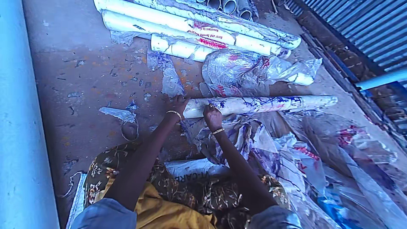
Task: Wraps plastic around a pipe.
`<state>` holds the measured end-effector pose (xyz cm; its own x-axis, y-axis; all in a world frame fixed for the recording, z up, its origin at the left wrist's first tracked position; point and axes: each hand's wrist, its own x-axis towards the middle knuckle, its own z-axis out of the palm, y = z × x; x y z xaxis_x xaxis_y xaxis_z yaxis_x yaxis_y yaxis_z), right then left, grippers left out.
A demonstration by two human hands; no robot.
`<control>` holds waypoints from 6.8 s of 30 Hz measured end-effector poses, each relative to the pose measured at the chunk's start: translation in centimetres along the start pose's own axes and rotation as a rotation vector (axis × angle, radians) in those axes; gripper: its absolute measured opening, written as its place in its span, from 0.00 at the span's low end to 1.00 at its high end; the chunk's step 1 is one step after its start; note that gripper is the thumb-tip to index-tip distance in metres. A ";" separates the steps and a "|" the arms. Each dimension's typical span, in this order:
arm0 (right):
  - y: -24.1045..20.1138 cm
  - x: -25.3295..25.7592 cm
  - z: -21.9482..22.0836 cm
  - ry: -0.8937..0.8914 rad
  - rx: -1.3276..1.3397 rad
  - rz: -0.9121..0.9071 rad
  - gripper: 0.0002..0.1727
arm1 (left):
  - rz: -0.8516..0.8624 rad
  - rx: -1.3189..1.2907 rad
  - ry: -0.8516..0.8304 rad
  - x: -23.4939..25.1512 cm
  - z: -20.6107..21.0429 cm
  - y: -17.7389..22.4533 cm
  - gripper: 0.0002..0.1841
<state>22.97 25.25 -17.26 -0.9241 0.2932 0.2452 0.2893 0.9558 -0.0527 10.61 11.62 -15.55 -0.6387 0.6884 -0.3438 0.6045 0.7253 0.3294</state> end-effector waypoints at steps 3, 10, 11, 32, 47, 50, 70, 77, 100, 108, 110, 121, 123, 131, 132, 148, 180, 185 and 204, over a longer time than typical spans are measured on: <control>0.0 0.8 -0.3 -0.112 -0.004 0.142 0.15 | 0.003 0.009 0.003 0.0 0.1 -0.1 0.62; 3.0 -0.4 -1.3 -0.082 0.563 0.703 0.14 | -0.005 0.027 -0.020 0.1 -0.3 -0.1 0.62; 3.4 -0.7 -1.3 -0.064 0.629 0.695 0.14 | -0.007 0.027 -0.022 0.1 -0.3 -0.1 0.61; 3.7 -3.0 -2.8 -0.284 0.770 0.658 0.19 | -0.013 -0.038 0.000 -0.3 0.3 0.1 0.62; 2.2 -1.6 -3.4 -0.096 0.518 0.629 0.33 | -0.052 -0.021 -0.043 -0.5 0.2 0.9 0.61; -0.1 -0.8 -2.9 -0.175 0.346 0.652 0.25 | -0.067 0.017 -0.077 -0.5 -0.4 0.9 0.61; 2.3 -1.9 0.3 0.241 1.001 0.634 0.10 | -0.069 0.017 -0.081 -0.5 -1.2 1.5 0.63; 2.5 -7.7 0.8 0.080 1.140 0.696 0.08 | -0.011 -0.010 -0.173 2.7 -3.1 -0.4 0.60; -0.4 -3.0 1.7 -0.358 0.216 0.013 0.19 | 0.065 0.143 -0.108 2.1 -2.3 -1.0 0.67; -6.0 -0.9 -4.5 -0.698 0.261 0.305 0.33 | 0.125 -0.046 -0.071 3.9 -1.3 -3.2 0.58; -9.3 0.1 -3.9 -0.852 0.064 0.214 0.30 | 0.134 -0.036 -0.081 4.0 -1.5 -3.2 0.58; -9.3 -0.1 -5.7 -0.864 0.083 0.118 0.21 | 0.233 -0.022 -0.142 3.8 -2.6 -3.8 0.56; -9.7 -0.9 -7.1 -0.794 0.107 0.087 0.21 | 0.270 -0.093 -0.223 4.2 -2.7 -4.7 0.54; -10.3 -0.8 -7.5 -0.704 0.256 0.037 0.19 | 0.190 -0.109 -0.126 0.4 -5.1 -6.4 0.35; -10.3 -0.4 -7.2 -0.688 0.251 0.054 0.21 | 0.160 -0.065 -0.028 0.1 -4.3 -5.1 0.31; -6.6 -0.9 -7.5 -0.854 0.263 -0.095 0.21 | -0.348 -0.067 0.252 4.2 -0.5 1.3 0.33; 3.2 -4.3 -4.8 -0.695 0.032 0.430 0.19 | -0.108 -0.111 0.585 -3.9 6.7 4.1 0.32; 2.4 -7.3 -2.0 -0.671 0.141 0.388 0.29 | -0.051 -0.107 0.448 -2.3 3.9 5.8 0.32; 1.0 -4.2 -3.7 -0.586 0.528 0.725 0.23 | -0.113 0.047 0.355 -0.6 4.9 8.3 0.34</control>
<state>28.06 24.90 -14.78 -0.5920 0.6257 -0.5079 0.8022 0.3973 -0.4456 18.34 17.18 -16.92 -0.8229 0.5662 -0.0470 0.5365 0.8017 0.2635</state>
